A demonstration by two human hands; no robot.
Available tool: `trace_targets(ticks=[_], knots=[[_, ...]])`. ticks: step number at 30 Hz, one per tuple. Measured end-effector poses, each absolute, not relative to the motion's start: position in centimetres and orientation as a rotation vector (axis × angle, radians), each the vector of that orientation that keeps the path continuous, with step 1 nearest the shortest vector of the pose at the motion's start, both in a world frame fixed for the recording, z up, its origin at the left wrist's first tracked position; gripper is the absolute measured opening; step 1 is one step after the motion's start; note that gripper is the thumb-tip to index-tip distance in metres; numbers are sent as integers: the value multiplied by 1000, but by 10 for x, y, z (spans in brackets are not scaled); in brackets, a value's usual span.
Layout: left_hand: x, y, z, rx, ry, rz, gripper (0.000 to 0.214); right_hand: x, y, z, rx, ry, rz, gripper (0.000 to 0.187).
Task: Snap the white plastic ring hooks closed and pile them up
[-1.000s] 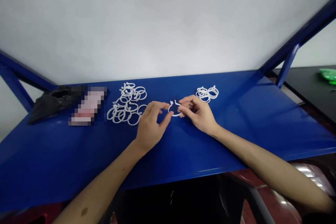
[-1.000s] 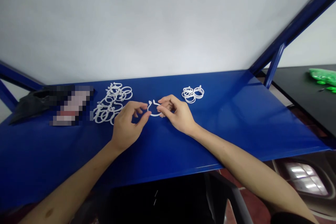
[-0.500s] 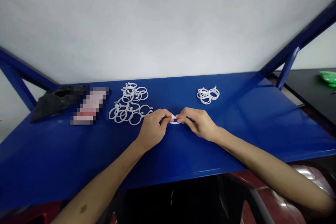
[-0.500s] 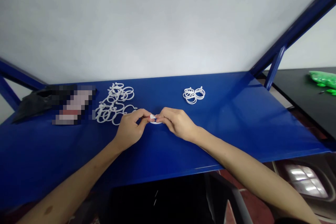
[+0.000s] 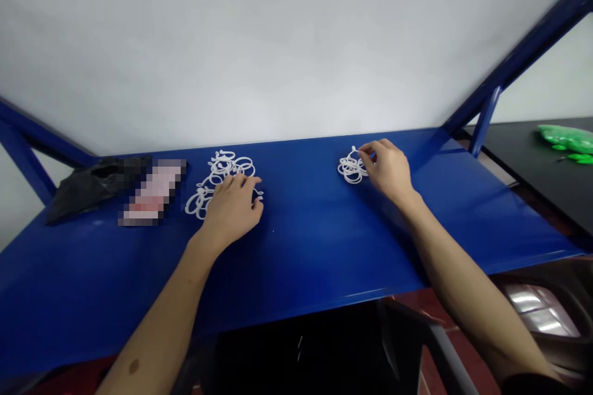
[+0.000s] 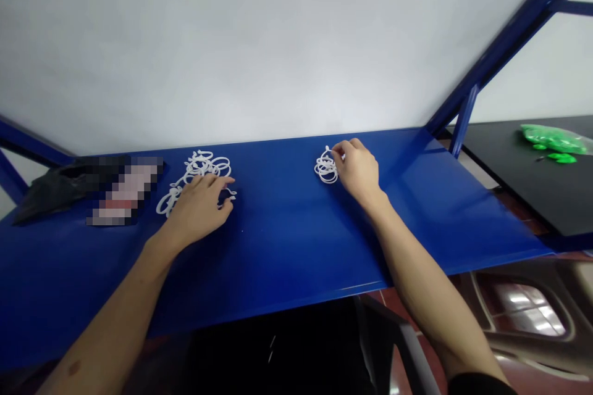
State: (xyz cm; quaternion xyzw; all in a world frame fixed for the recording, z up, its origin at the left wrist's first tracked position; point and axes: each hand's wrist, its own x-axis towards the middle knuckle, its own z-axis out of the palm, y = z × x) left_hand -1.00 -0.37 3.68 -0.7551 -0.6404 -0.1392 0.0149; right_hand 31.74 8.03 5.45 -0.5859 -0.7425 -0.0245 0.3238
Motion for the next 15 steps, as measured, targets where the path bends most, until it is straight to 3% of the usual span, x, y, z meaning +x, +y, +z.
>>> trace_targets(ticks=[6, 12, 15], knots=[[-9, -3, 31, -2381, -1973, -358, 33, 330, 89, 51, -1769, -1940, -20, 17], [-1, -5, 36, -2411, -1967, -648, 25, 321, 82, 52, -1612, -1921, -225, 20], [7, -8, 40, -2425, -1957, -884, 27, 303, 67, 54, -1402, -1995, -169, 19]])
